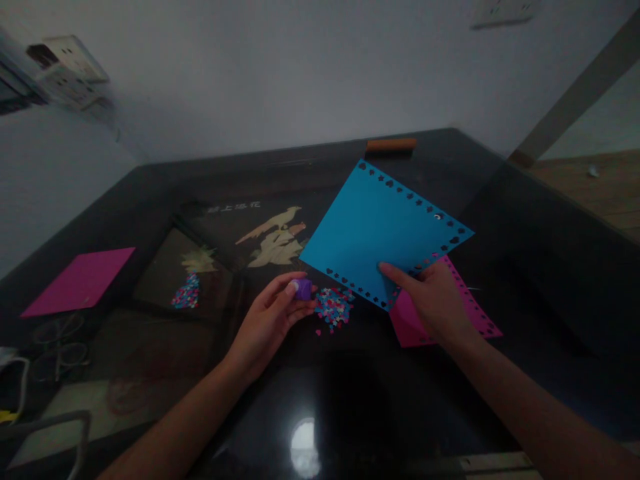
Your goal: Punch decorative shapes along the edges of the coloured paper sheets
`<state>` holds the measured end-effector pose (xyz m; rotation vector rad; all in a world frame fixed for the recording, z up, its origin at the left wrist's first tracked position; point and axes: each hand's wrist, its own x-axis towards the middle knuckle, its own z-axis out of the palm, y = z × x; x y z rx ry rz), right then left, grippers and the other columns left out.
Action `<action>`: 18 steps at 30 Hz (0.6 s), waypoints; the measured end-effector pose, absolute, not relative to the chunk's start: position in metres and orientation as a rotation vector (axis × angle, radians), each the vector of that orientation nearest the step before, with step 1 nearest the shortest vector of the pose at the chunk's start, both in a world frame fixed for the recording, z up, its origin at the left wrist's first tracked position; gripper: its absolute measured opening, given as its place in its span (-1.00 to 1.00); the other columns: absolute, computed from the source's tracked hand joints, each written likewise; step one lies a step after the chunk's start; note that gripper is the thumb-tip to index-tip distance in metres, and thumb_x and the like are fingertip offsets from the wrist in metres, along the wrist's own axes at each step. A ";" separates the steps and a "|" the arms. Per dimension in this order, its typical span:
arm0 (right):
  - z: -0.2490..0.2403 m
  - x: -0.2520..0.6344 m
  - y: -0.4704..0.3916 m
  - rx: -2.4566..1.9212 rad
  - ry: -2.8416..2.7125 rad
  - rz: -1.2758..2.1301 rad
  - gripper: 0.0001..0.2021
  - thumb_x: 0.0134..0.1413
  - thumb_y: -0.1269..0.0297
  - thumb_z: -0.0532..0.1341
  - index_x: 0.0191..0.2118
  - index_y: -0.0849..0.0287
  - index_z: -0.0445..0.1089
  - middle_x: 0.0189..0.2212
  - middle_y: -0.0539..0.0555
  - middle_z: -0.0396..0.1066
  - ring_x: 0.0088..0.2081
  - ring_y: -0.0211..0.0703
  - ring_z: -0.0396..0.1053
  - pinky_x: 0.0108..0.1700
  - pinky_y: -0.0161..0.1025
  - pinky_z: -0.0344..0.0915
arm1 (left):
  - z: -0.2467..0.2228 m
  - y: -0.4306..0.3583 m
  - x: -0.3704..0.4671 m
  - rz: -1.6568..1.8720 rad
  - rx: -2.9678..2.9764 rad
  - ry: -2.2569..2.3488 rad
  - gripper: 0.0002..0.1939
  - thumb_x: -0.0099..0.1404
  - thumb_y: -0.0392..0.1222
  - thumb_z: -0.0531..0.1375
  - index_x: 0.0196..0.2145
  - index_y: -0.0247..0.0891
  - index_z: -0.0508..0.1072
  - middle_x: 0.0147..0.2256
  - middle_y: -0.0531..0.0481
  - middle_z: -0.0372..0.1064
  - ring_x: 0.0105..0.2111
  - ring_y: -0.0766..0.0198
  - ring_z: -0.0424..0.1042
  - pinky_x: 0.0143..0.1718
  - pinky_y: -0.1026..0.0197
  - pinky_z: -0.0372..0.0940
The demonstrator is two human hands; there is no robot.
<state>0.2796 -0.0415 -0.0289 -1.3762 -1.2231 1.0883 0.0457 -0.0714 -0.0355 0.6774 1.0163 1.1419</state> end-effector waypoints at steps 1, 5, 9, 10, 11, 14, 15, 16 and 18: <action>-0.029 0.280 -0.042 -1.405 -1.247 1.055 -0.75 -0.13 0.12 0.34 -0.36 0.20 0.46 -0.38 0.09 0.53 -0.40 -0.03 0.46 -0.33 -0.10 0.40 | -0.036 -0.072 0.046 1.136 0.688 1.018 -0.67 0.10 -0.10 0.32 -0.18 -0.25 0.44 -0.30 -0.05 0.52 -0.41 0.32 0.52 -0.32 0.32 0.41; -0.027 0.277 -0.045 -1.422 -1.318 1.010 -0.79 -0.12 0.14 0.33 -0.41 0.18 0.46 -0.38 0.08 0.53 -0.39 -0.04 0.45 -0.33 -0.12 0.38 | -0.038 -0.072 0.045 1.110 0.722 1.029 -0.68 0.12 -0.06 0.31 -0.20 -0.25 0.44 -0.33 -0.03 0.51 -0.43 0.30 0.51 -0.33 0.29 0.41; -0.024 0.275 -0.046 -1.414 -1.318 1.028 -0.80 -0.11 0.14 0.33 -0.40 0.15 0.46 -0.33 0.08 0.54 -0.33 -0.04 0.46 -0.28 -0.12 0.39 | -0.039 -0.072 0.044 1.112 0.728 1.042 -0.68 0.12 -0.06 0.31 -0.20 -0.25 0.44 -0.34 -0.02 0.50 -0.45 0.30 0.51 -0.33 0.27 0.42; -0.024 0.275 -0.046 -1.414 -1.312 1.034 -0.79 -0.12 0.13 0.33 -0.39 0.15 0.46 -0.32 0.08 0.54 -0.32 -0.03 0.46 -0.26 -0.11 0.39 | -0.038 -0.072 0.044 1.107 0.730 1.038 -0.68 0.12 -0.07 0.31 -0.20 -0.25 0.44 -0.34 -0.02 0.50 -0.44 0.30 0.51 -0.33 0.26 0.42; -0.024 0.275 -0.046 -1.412 -1.310 1.042 -0.78 -0.12 0.12 0.33 -0.38 0.15 0.46 -0.30 0.08 0.54 -0.31 -0.03 0.46 -0.25 -0.11 0.39 | -0.038 -0.072 0.044 1.100 0.735 1.034 -0.68 0.11 -0.07 0.31 -0.20 -0.25 0.44 -0.35 -0.02 0.50 -0.44 0.30 0.51 -0.33 0.27 0.42; -0.024 0.275 -0.046 -1.423 -1.311 1.036 -0.77 -0.13 0.10 0.33 -0.39 0.15 0.46 -0.31 0.08 0.54 -0.32 -0.04 0.46 -0.25 -0.11 0.39 | -0.037 -0.074 0.045 1.078 0.761 1.025 -0.70 0.10 -0.08 0.32 -0.22 -0.24 0.45 -0.38 0.00 0.50 -0.44 0.30 0.51 -0.35 0.29 0.41; -0.023 0.275 -0.047 -1.433 -1.316 1.022 -0.78 -0.14 0.10 0.33 -0.42 0.15 0.45 -0.33 0.07 0.53 -0.34 -0.05 0.46 -0.27 -0.12 0.38 | -0.037 -0.074 0.045 1.074 0.771 1.024 -0.70 0.10 -0.08 0.33 -0.23 -0.24 0.45 -0.38 0.00 0.50 -0.45 0.30 0.51 -0.36 0.30 0.41; -0.023 0.275 -0.047 -1.440 -1.324 1.011 -0.80 -0.14 0.11 0.33 -0.46 0.14 0.45 -0.36 0.06 0.53 -0.35 -0.06 0.45 -0.28 -0.13 0.38 | -0.036 -0.075 0.046 1.070 0.780 1.023 -0.71 0.09 -0.09 0.33 -0.24 -0.24 0.45 -0.39 0.01 0.50 -0.45 0.30 0.51 -0.37 0.30 0.41; -0.022 0.274 -0.048 -1.441 -1.339 0.995 -0.82 -0.13 0.14 0.33 -0.52 0.12 0.43 -0.41 0.04 0.52 -0.37 -0.08 0.45 -0.31 -0.16 0.38 | -0.036 -0.075 0.046 1.060 0.796 1.025 -0.71 0.08 -0.09 0.34 -0.25 -0.23 0.45 -0.39 0.01 0.49 -0.45 0.30 0.51 -0.37 0.30 0.41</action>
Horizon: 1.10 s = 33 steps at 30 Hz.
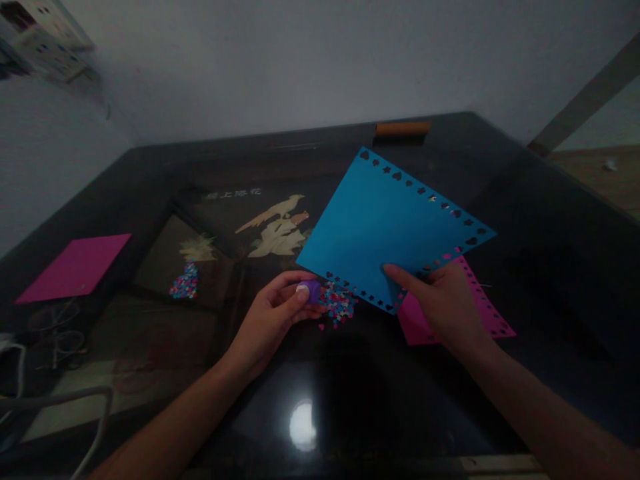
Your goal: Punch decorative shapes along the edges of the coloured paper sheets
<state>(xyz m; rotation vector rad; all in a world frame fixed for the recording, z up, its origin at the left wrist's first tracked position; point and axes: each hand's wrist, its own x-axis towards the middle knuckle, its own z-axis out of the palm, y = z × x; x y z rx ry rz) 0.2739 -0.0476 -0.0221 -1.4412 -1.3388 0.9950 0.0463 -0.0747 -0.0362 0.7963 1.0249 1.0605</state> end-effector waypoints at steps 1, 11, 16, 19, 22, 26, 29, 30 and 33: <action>-0.022 0.273 -0.048 -1.436 -1.347 0.989 -0.83 -0.13 0.15 0.32 -0.54 0.12 0.42 -0.43 0.02 0.52 -0.37 -0.09 0.45 -0.33 -0.17 0.38 | -0.036 -0.075 0.046 1.056 0.804 1.028 -0.71 0.08 -0.09 0.34 -0.25 -0.23 0.44 -0.39 0.01 0.49 -0.45 0.30 0.51 -0.37 0.29 0.41; -0.025 0.273 -0.046 -1.445 -1.368 0.977 -0.80 -0.13 0.13 0.32 -0.52 0.14 0.41 -0.45 0.03 0.50 -0.44 -0.12 0.41 -0.40 -0.20 0.33 | -0.035 -0.073 0.046 1.061 0.824 1.061 -0.67 0.06 -0.07 0.34 -0.24 -0.25 0.43 -0.43 0.00 0.47 -0.46 0.27 0.49 -0.41 0.27 0.41; -0.027 0.273 -0.048 -1.471 -1.377 0.975 -0.77 -0.13 0.10 0.32 -0.57 0.14 0.39 -0.50 0.03 0.49 -0.47 -0.09 0.41 -0.44 -0.19 0.32 | -0.037 -0.074 0.047 1.062 0.823 1.070 -0.59 0.00 -0.11 0.37 -0.19 -0.25 0.44 -0.38 -0.02 0.49 -0.44 0.26 0.49 -0.43 0.27 0.40; -0.027 0.272 -0.048 -1.425 -1.384 0.978 -0.84 -0.11 0.14 0.31 -0.48 0.10 0.44 -0.41 0.02 0.53 -0.38 -0.07 0.45 -0.35 -0.17 0.36 | -0.036 -0.075 0.048 1.052 0.862 1.104 -0.67 -0.03 -0.11 0.38 -0.30 -0.28 0.48 -0.37 -0.03 0.46 -0.42 0.28 0.45 -0.43 0.29 0.39; -0.026 0.272 -0.048 -1.414 -1.410 0.968 -0.87 -0.10 0.15 0.32 -0.44 0.08 0.47 -0.36 0.02 0.54 -0.33 -0.05 0.47 -0.29 -0.15 0.39 | -0.035 -0.075 0.047 1.060 0.877 1.146 -0.67 -0.08 -0.11 0.39 -0.34 -0.26 0.48 -0.39 0.00 0.44 -0.42 0.29 0.42 -0.43 0.29 0.37; -0.024 0.270 -0.049 -1.367 -1.421 1.002 -0.86 -0.08 0.17 0.30 -0.36 0.06 0.49 -0.28 0.02 0.54 -0.24 -0.02 0.48 -0.20 -0.12 0.40 | -0.035 -0.074 0.045 1.048 0.915 1.172 -0.68 -0.06 -0.08 0.39 -0.35 -0.25 0.47 -0.39 -0.02 0.45 -0.41 0.26 0.43 -0.44 0.29 0.33; -0.023 0.269 -0.050 -1.361 -1.416 1.000 -0.84 -0.08 0.18 0.31 -0.31 0.05 0.50 -0.24 0.02 0.54 -0.21 -0.01 0.47 -0.16 -0.10 0.40 | -0.036 -0.075 0.043 1.038 0.966 1.153 -0.70 -0.01 -0.06 0.36 -0.34 -0.25 0.48 -0.43 -0.01 0.44 -0.45 0.30 0.40 -0.49 0.33 0.26; -0.023 0.269 -0.050 -1.364 -1.418 0.996 -0.84 -0.09 0.19 0.31 -0.31 0.05 0.50 -0.24 0.02 0.54 -0.21 -0.01 0.47 -0.15 -0.10 0.40 | -0.037 -0.075 0.043 1.038 0.981 1.145 -0.71 0.01 -0.06 0.35 -0.34 -0.26 0.48 -0.46 0.01 0.43 -0.49 0.33 0.37 -0.52 0.35 0.23; -0.023 0.269 -0.051 -1.365 -1.423 0.984 -0.88 -0.08 0.19 0.31 -0.35 0.03 0.50 -0.28 -0.01 0.54 -0.23 -0.03 0.48 -0.14 -0.09 0.39 | -0.038 -0.075 0.043 1.051 0.998 1.120 -0.73 0.04 -0.06 0.34 -0.34 -0.26 0.48 -0.53 0.05 0.37 -0.58 0.40 0.27 -0.57 0.36 0.15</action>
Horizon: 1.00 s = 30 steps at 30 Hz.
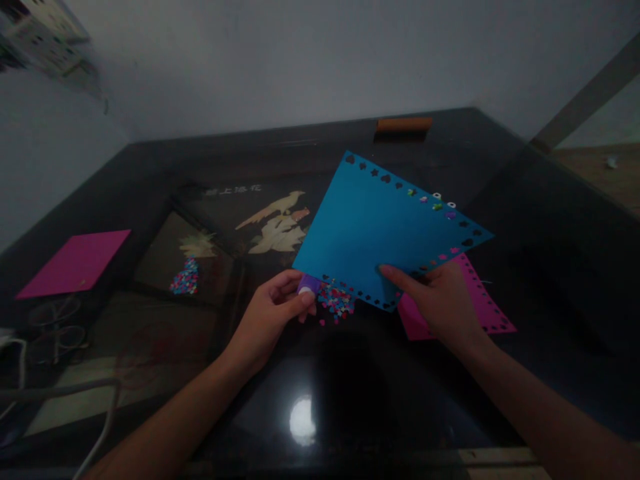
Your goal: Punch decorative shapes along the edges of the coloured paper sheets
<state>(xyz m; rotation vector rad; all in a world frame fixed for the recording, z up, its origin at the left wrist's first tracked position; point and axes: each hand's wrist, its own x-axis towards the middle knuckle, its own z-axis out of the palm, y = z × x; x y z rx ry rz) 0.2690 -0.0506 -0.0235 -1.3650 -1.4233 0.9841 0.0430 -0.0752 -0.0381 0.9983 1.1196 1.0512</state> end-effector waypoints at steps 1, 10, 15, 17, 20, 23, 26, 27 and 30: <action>-0.024 0.269 -0.051 -1.365 -1.428 0.981 -0.89 -0.08 0.18 0.31 -0.36 0.02 0.50 -0.29 -0.01 0.55 -0.23 -0.03 0.48 -0.13 -0.09 0.39 | -0.038 -0.075 0.043 1.056 0.996 1.116 -0.73 0.03 -0.06 0.34 -0.34 -0.26 0.48 -0.53 0.05 0.37 -0.59 0.40 0.26 -0.58 0.36 0.15; -0.026 0.271 -0.051 -1.347 -1.470 0.945 -0.85 -0.05 0.16 0.29 -0.30 0.04 0.50 -0.24 0.01 0.54 -0.21 -0.03 0.47 -0.07 -0.05 0.35 | -0.040 -0.075 0.043 1.061 0.961 1.143 -0.73 0.00 -0.15 0.37 -0.32 -0.26 0.48 -0.51 0.04 0.42 -0.52 0.32 0.38 -0.54 0.34 0.25; -0.025 0.270 -0.051 -1.360 -1.494 0.919 -0.87 -0.05 0.16 0.29 -0.40 0.07 0.49 -0.36 0.02 0.55 -0.27 -0.03 0.47 -0.08 -0.03 0.37 | -0.037 -0.075 0.044 1.046 0.993 1.178 -0.73 0.01 -0.15 0.36 -0.32 -0.28 0.46 -0.51 0.03 0.43 -0.51 0.31 0.40 -0.53 0.33 0.28; -0.025 0.270 -0.051 -1.343 -1.492 0.920 -0.87 -0.06 0.16 0.29 -0.39 0.08 0.49 -0.33 0.02 0.55 -0.28 -0.04 0.48 -0.12 -0.04 0.39 | -0.035 -0.075 0.045 1.044 0.990 1.175 -0.73 0.01 -0.16 0.36 -0.32 -0.28 0.45 -0.51 0.04 0.43 -0.51 0.33 0.39 -0.53 0.34 0.29; -0.025 0.270 -0.051 -1.349 -1.496 0.902 -0.86 -0.06 0.15 0.29 -0.39 0.09 0.49 -0.33 0.03 0.55 -0.26 -0.03 0.48 -0.14 -0.06 0.40 | -0.035 -0.074 0.045 1.059 0.983 1.157 -0.74 0.01 -0.17 0.36 -0.33 -0.28 0.46 -0.49 0.05 0.43 -0.51 0.35 0.39 -0.54 0.36 0.28; -0.024 0.270 -0.052 -1.384 -1.505 0.894 -0.84 -0.05 0.15 0.29 -0.47 0.11 0.47 -0.42 0.05 0.54 -0.27 0.01 0.49 -0.19 -0.05 0.41 | -0.037 -0.075 0.044 1.059 0.990 1.157 -0.74 0.01 -0.18 0.36 -0.32 -0.27 0.47 -0.49 0.06 0.43 -0.50 0.35 0.39 -0.53 0.36 0.28; -0.024 0.269 -0.053 -1.382 -1.536 0.864 -0.84 -0.04 0.14 0.28 -0.44 0.12 0.47 -0.40 0.06 0.55 -0.29 0.02 0.49 -0.21 -0.04 0.42 | -0.038 -0.075 0.044 1.057 1.008 1.173 -0.74 0.02 -0.17 0.35 -0.30 -0.27 0.48 -0.43 0.03 0.45 -0.48 0.33 0.40 -0.51 0.35 0.30; -0.024 0.269 -0.053 -1.373 -1.552 0.839 -0.84 -0.05 0.15 0.28 -0.40 0.13 0.48 -0.36 0.07 0.55 -0.27 0.02 0.49 -0.19 -0.04 0.41 | -0.038 -0.075 0.043 1.058 1.011 1.179 -0.73 0.02 -0.17 0.35 -0.29 -0.27 0.48 -0.41 0.02 0.46 -0.47 0.33 0.41 -0.51 0.34 0.30; -0.023 0.268 -0.053 -1.349 -1.593 0.768 -0.81 -0.04 0.17 0.28 -0.30 0.12 0.49 -0.24 0.08 0.54 -0.19 0.03 0.48 -0.08 0.00 0.38 | -0.037 -0.075 0.044 1.066 1.006 1.177 -0.75 0.02 -0.16 0.36 -0.31 -0.27 0.49 -0.42 0.03 0.45 -0.47 0.33 0.40 -0.51 0.35 0.30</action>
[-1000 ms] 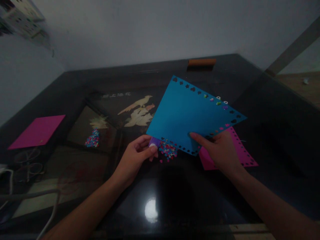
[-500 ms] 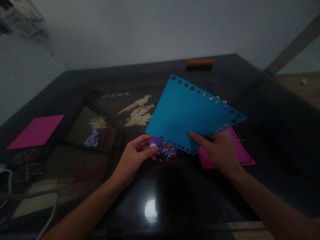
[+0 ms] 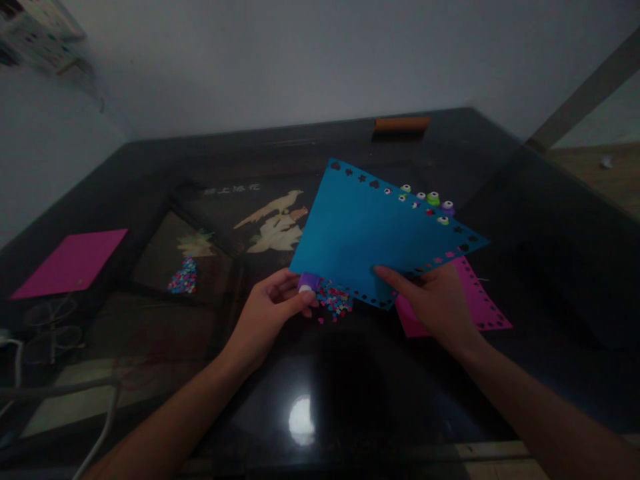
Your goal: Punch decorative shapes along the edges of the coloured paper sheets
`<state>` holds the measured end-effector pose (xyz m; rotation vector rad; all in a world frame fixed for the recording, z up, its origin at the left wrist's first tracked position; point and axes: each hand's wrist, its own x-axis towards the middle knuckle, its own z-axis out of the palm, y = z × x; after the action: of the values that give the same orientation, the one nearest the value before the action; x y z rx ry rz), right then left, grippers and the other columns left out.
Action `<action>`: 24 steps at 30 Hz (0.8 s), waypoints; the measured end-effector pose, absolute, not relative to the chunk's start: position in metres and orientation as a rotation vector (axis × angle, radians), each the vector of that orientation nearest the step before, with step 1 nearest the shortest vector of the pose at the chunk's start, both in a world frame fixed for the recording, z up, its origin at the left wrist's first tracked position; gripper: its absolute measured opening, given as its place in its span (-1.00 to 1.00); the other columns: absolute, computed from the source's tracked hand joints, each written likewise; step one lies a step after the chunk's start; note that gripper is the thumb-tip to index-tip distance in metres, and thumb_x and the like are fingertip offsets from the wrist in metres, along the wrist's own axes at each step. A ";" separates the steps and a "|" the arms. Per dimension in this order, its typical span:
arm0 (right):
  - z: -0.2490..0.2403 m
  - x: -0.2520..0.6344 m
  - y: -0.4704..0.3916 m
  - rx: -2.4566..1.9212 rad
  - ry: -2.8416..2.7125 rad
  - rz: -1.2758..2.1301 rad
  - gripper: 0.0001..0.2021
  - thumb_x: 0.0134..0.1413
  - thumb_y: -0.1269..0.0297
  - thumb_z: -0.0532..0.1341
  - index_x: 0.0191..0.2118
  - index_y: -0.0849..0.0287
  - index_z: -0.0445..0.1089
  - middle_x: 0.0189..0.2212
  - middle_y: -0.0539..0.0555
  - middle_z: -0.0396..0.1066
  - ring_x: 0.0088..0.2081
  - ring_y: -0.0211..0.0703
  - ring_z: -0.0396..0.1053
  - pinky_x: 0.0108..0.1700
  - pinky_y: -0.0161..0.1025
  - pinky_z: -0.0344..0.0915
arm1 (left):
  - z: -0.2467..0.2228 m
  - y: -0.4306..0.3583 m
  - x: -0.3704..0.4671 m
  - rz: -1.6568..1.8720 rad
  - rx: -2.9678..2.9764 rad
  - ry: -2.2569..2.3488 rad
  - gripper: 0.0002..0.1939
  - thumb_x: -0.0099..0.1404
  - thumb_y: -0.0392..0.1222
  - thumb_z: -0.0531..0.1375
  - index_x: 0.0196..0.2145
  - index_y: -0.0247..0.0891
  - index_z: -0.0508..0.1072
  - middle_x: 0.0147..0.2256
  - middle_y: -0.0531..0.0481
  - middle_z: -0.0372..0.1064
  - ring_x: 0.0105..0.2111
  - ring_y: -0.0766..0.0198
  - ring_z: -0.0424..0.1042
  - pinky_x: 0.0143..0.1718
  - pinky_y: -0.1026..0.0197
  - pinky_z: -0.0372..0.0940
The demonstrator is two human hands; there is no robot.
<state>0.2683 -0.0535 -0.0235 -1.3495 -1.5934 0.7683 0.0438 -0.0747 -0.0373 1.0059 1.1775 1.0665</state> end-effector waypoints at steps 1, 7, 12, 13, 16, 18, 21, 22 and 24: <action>-0.024 0.268 -0.053 -1.345 -1.602 0.760 -0.81 -0.04 0.17 0.28 -0.28 0.12 0.49 -0.22 0.08 0.54 -0.18 0.04 0.47 -0.06 0.01 0.37 | -0.037 -0.074 0.044 1.068 1.002 1.170 -0.75 0.02 -0.16 0.36 -0.32 -0.27 0.49 -0.44 0.03 0.45 -0.47 0.34 0.40 -0.51 0.36 0.29; -0.023 0.269 -0.053 -1.300 -1.632 0.834 -0.86 -0.02 0.20 0.27 -0.32 0.09 0.50 -0.24 0.07 0.54 -0.21 0.02 0.49 -0.11 -0.03 0.40 | -0.036 -0.074 0.044 1.071 0.998 1.138 -0.81 0.06 -0.14 0.34 -0.38 -0.26 0.49 -0.50 0.06 0.43 -0.49 0.37 0.39 -0.50 0.39 0.28; -0.024 0.268 -0.051 -1.318 -1.634 0.858 -0.83 -0.04 0.18 0.28 -0.31 0.11 0.49 -0.23 0.07 0.54 -0.21 0.04 0.49 -0.12 -0.01 0.40 | -0.040 -0.074 0.042 1.047 1.055 1.145 -0.82 0.09 -0.12 0.32 -0.41 -0.27 0.47 -0.54 0.08 0.41 -0.53 0.38 0.35 -0.51 0.37 0.24; -0.025 0.268 -0.051 -1.318 -1.632 0.865 -0.82 -0.05 0.18 0.28 -0.29 0.12 0.49 -0.21 0.08 0.53 -0.20 0.05 0.48 -0.11 -0.01 0.40 | -0.041 -0.073 0.041 1.039 1.068 1.153 -0.82 0.11 -0.12 0.31 -0.41 -0.27 0.46 -0.55 0.08 0.40 -0.55 0.40 0.33 -0.51 0.37 0.22; -0.028 0.268 -0.050 -1.308 -1.630 0.894 -0.79 -0.04 0.17 0.28 -0.25 0.12 0.48 -0.18 0.08 0.52 -0.18 0.05 0.48 -0.09 0.01 0.39 | -0.042 -0.072 0.040 1.034 1.086 1.173 -0.83 0.13 -0.11 0.29 -0.42 -0.27 0.45 -0.56 0.10 0.38 -0.57 0.42 0.29 -0.50 0.37 0.20; -0.030 0.268 -0.050 -1.296 -1.627 0.902 -0.76 -0.04 0.17 0.28 -0.21 0.11 0.48 -0.16 0.09 0.51 -0.16 0.04 0.47 -0.07 0.00 0.39 | -0.042 -0.072 0.040 1.040 1.073 1.170 -0.82 0.12 -0.10 0.30 -0.41 -0.26 0.45 -0.55 0.11 0.38 -0.55 0.42 0.30 -0.49 0.37 0.20; -0.031 0.268 -0.050 -1.298 -1.619 0.924 -0.77 -0.04 0.17 0.28 -0.22 0.11 0.48 -0.17 0.09 0.52 -0.19 0.04 0.48 -0.11 0.00 0.41 | -0.041 -0.073 0.040 1.038 1.049 1.165 -0.81 0.11 -0.09 0.30 -0.41 -0.26 0.45 -0.56 0.10 0.38 -0.52 0.40 0.32 -0.44 0.35 0.21; -0.031 0.268 -0.050 -1.303 -1.614 0.932 -0.77 -0.04 0.17 0.28 -0.23 0.11 0.48 -0.18 0.09 0.52 -0.20 0.04 0.49 -0.13 0.00 0.42 | -0.041 -0.073 0.040 1.038 1.047 1.167 -0.81 0.11 -0.09 0.31 -0.42 -0.26 0.45 -0.56 0.11 0.38 -0.52 0.40 0.33 -0.43 0.35 0.21; -0.031 0.268 -0.050 -1.310 -1.605 0.941 -0.77 -0.04 0.16 0.29 -0.23 0.11 0.48 -0.18 0.09 0.52 -0.20 0.04 0.49 -0.13 0.00 0.42 | -0.041 -0.073 0.041 1.039 1.047 1.176 -0.80 0.10 -0.09 0.31 -0.43 -0.26 0.44 -0.57 0.11 0.38 -0.51 0.39 0.33 -0.40 0.34 0.21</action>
<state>0.2682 -0.0498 -0.0314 -1.3101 -1.6054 0.9407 0.0405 -0.0728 -0.0409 1.0474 1.1759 1.0388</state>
